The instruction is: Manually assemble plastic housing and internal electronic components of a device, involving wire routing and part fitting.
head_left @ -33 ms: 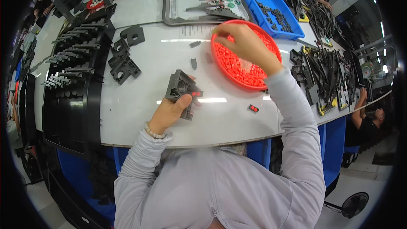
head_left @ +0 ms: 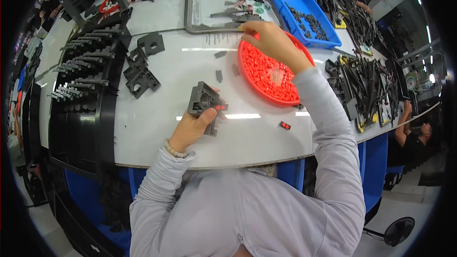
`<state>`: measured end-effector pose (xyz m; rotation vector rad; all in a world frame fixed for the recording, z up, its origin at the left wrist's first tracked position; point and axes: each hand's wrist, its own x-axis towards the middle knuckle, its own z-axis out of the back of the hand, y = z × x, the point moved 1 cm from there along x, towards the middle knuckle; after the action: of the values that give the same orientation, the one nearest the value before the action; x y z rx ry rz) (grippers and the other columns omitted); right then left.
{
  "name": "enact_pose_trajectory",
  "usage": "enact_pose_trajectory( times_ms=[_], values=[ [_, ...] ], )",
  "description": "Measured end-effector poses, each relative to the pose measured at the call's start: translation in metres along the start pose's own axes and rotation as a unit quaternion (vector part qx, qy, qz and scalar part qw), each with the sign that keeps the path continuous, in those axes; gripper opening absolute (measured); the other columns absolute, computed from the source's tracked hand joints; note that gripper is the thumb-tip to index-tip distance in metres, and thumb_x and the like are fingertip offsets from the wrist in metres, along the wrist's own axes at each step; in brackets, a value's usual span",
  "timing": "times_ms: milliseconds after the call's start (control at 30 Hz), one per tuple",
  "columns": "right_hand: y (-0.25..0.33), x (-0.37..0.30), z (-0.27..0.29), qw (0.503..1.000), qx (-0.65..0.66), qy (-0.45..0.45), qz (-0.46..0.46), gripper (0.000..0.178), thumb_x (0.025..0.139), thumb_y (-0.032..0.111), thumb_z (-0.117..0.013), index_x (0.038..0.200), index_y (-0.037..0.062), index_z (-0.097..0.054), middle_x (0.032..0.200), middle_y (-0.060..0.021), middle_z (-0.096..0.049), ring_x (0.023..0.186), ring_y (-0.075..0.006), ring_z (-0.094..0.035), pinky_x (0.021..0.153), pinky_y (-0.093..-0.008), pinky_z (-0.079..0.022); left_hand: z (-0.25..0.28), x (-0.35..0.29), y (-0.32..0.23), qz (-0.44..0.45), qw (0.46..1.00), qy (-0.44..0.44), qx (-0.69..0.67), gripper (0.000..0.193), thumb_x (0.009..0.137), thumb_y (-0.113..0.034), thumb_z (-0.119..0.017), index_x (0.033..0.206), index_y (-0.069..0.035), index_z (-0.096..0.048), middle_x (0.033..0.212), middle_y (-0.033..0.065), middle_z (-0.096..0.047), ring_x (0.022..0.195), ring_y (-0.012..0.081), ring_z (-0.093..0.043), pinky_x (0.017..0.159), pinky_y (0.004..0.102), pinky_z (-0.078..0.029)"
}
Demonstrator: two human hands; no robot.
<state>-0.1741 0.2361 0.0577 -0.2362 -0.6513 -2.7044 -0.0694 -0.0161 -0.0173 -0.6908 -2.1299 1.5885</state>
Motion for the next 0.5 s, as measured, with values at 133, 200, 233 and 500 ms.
enact_pose_trajectory(
  times_ms=[133, 200, 233, 500],
  values=[
    [-0.061, 0.085, -0.027, 0.991, -0.121, -0.055, -0.006, 0.032, 0.075, 0.019, -0.06, 0.106, 0.0092, -0.062, 0.097, -0.0165, -0.064, 0.091, -0.0353, -0.06, 0.082, -0.0421, -0.047, 0.009, -0.002, 0.006, -0.035, 0.998, -0.056, -0.018, 0.064, 0.084, -0.047, -0.059, 0.127, -0.007, -0.036, 0.111, 0.0094, -0.055, 0.09, 0.0191, -0.061, 0.065, 0.025, -0.052],
    [-0.083, 0.109, -0.042, 0.986, -0.154, -0.045, -0.041, 0.032, 0.074, 0.018, -0.06, 0.105, 0.0114, -0.063, 0.097, -0.0158, -0.065, 0.093, -0.0352, -0.06, 0.082, -0.0428, -0.047, 0.014, -0.001, 0.007, -0.036, 0.997, -0.063, -0.025, 0.063, 0.084, -0.047, -0.059, 0.127, -0.007, -0.036, 0.111, 0.009, -0.055, 0.09, 0.0188, -0.061, 0.065, 0.0251, -0.052],
    [-0.093, 0.116, -0.048, 0.983, -0.17, -0.046, -0.058, 0.031, 0.074, 0.017, -0.06, 0.104, 0.0123, -0.063, 0.097, -0.0151, -0.065, 0.093, -0.0351, -0.06, 0.082, -0.0433, -0.047, 0.016, 0.001, 0.007, -0.023, 0.997, -0.066, -0.035, 0.063, 0.084, -0.047, -0.059, 0.127, -0.007, -0.036, 0.111, 0.0086, -0.055, 0.09, 0.0184, -0.061, 0.066, 0.0251, -0.052],
    [-0.112, 0.144, -0.043, 0.967, -0.2, -0.131, -0.088, 0.022, 0.08, 0.022, -0.054, 0.095, 0.0122, -0.066, 0.087, -0.0166, -0.066, 0.081, -0.0361, -0.062, 0.074, -0.047, -0.049, 0.015, 0.003, 0.005, 0.01, 0.999, -0.039, -0.031, 0.067, 0.082, -0.047, -0.063, 0.13, -0.013, -0.033, 0.109, 0.007, -0.054, 0.088, 0.0167, -0.061, 0.071, 0.0268, -0.051]
  ],
)
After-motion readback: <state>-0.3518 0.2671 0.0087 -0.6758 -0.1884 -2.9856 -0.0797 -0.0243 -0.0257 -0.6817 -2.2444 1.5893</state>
